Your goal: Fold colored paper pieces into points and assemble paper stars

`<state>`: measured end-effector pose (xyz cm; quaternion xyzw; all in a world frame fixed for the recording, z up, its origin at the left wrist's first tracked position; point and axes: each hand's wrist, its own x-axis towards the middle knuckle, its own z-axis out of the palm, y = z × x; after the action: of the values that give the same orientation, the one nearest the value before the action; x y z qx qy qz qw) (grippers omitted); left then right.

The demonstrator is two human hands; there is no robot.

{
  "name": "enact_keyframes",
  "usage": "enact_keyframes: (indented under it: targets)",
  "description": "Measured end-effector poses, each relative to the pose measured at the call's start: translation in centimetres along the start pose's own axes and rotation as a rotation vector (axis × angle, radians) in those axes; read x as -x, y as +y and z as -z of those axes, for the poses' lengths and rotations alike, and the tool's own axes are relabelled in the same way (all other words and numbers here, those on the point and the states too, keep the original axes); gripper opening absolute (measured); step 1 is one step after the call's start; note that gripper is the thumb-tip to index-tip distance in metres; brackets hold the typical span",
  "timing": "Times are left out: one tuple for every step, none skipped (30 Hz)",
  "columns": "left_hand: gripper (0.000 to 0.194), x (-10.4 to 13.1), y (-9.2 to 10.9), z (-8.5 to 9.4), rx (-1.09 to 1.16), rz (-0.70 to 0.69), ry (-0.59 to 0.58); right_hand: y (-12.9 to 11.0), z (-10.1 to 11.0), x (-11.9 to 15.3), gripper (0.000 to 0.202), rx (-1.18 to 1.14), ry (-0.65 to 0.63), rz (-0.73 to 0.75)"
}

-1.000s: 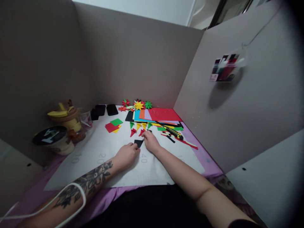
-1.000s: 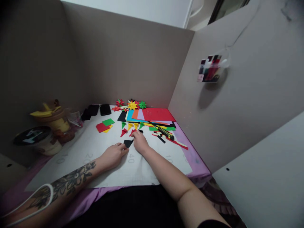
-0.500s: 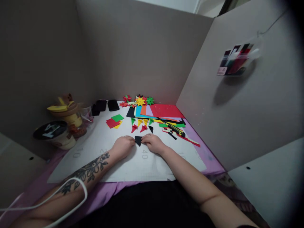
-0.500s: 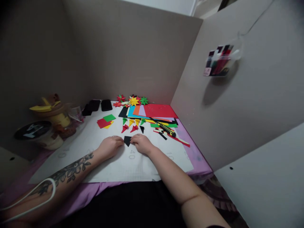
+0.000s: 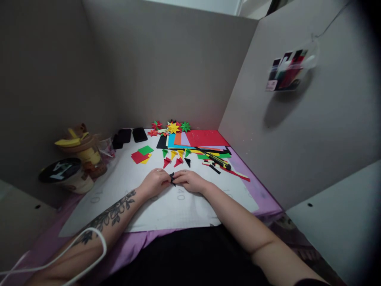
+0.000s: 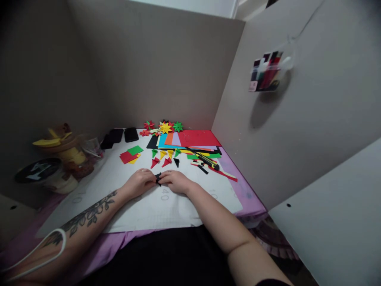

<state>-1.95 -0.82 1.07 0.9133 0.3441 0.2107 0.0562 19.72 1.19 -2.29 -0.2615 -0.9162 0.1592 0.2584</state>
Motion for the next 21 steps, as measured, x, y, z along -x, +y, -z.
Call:
enact_keyframes:
  targets:
    - [0.009,-0.1,-0.2,-0.2,0.029,0.037,0.004,0.1,0.0,0.0,0.03,0.003,-0.009,0.006]
    - [0.008,-0.2,-0.4,-0.3,0.063,0.064,0.006,0.2,-0.1,0.0,0.03,0.004,-0.016,0.013]
    - [0.008,-0.2,-0.5,-0.5,0.1,0.071,0.003,0.3,-0.1,0.0,0.03,0.004,-0.023,0.022]
    - [0.009,-0.3,-0.7,-0.6,0.137,0.058,-0.006,0.4,-0.1,0.1,0.029,0.003,-0.025,0.031]
    - [0.01,-0.3,-0.9,-0.8,0.174,0.032,-0.018,0.4,-0.2,0.1,0.026,0.001,-0.024,0.039]
    - [0.012,-0.3,-1.1,-0.9,0.205,0.007,-0.028,0.4,-0.2,0.1,0.024,-0.001,-0.019,0.044]
    - [0.013,-0.4,-1.3,-1.0,0.228,-0.007,-0.035,0.3,-0.1,0.1,0.021,-0.002,-0.014,0.049]
    - [0.015,-0.4,-1.5,-1.0,0.245,-0.006,-0.04,0.1,-0.1,0.2,0.02,-0.003,-0.011,0.054]
    - [0.015,-0.5,-1.6,-1.1,0.255,0.009,-0.044,-0.1,0.0,0.2,0.019,-0.001,-0.011,0.06]
    - [0.016,-0.6,-1.7,-1.2,0.261,0.032,-0.051,-0.3,0.1,0.3,0.019,0.001,-0.014,0.065]
    - [0.017,-0.8,-1.8,-1.2,0.258,0.059,-0.062,-0.5,0.1,0.3,0.019,0.004,-0.02,0.072]
    - [0.018,-0.9,-1.8,-1.3,0.248,0.089,-0.075,-0.8,0.2,0.4,0.019,0.007,-0.025,0.079]
    - [0.019,-1.1,-1.8,-1.4,0.232,0.119,-0.087,-1.0,0.3,0.5,0.02,0.012,-0.03,0.087]
    - [0.019,-1.2,-1.8,-1.5,0.211,0.147,-0.099,-1.1,0.4,0.5,0.02,0.018,-0.032,0.094]
    - [0.02,-1.4,-1.7,-1.5,0.188,0.169,-0.109,-1.2,0.4,0.5,0.02,0.023,-0.031,0.103]
    - [0.021,-1.5,-1.7,-1.6,0.167,0.185,-0.12,-1.3,0.4,0.6,0.02,0.027,-0.026,0.114]
    - [0.021,-1.6,-1.6,-1.6,0.146,0.194,-0.131,-1.3,0.4,0.6,0.019,0.028,-0.015,0.124]
    - [0.021,-1.7,-1.5,-1.6,0.125,0.201,-0.141,-1.3,0.4,0.6,0.019,0.026,-0.003,0.13]
    - [0.022,-1.7,-1.4,-1.6,0.104,0.207,-0.148,-1.3,0.3,0.6,0.018,0.022,0.008,0.135]
    - [0.022,-1.8,-1.3,-1.6,0.083,0.211,-0.153,-1.3,0.3,0.6,0.017,0.018,0.015,0.134]
    - [0.022,-1.8,-1.2,-1.6,0.063,0.215,-0.154,-1.3,0.2,0.6,0.017,0.016,0.018,0.127]
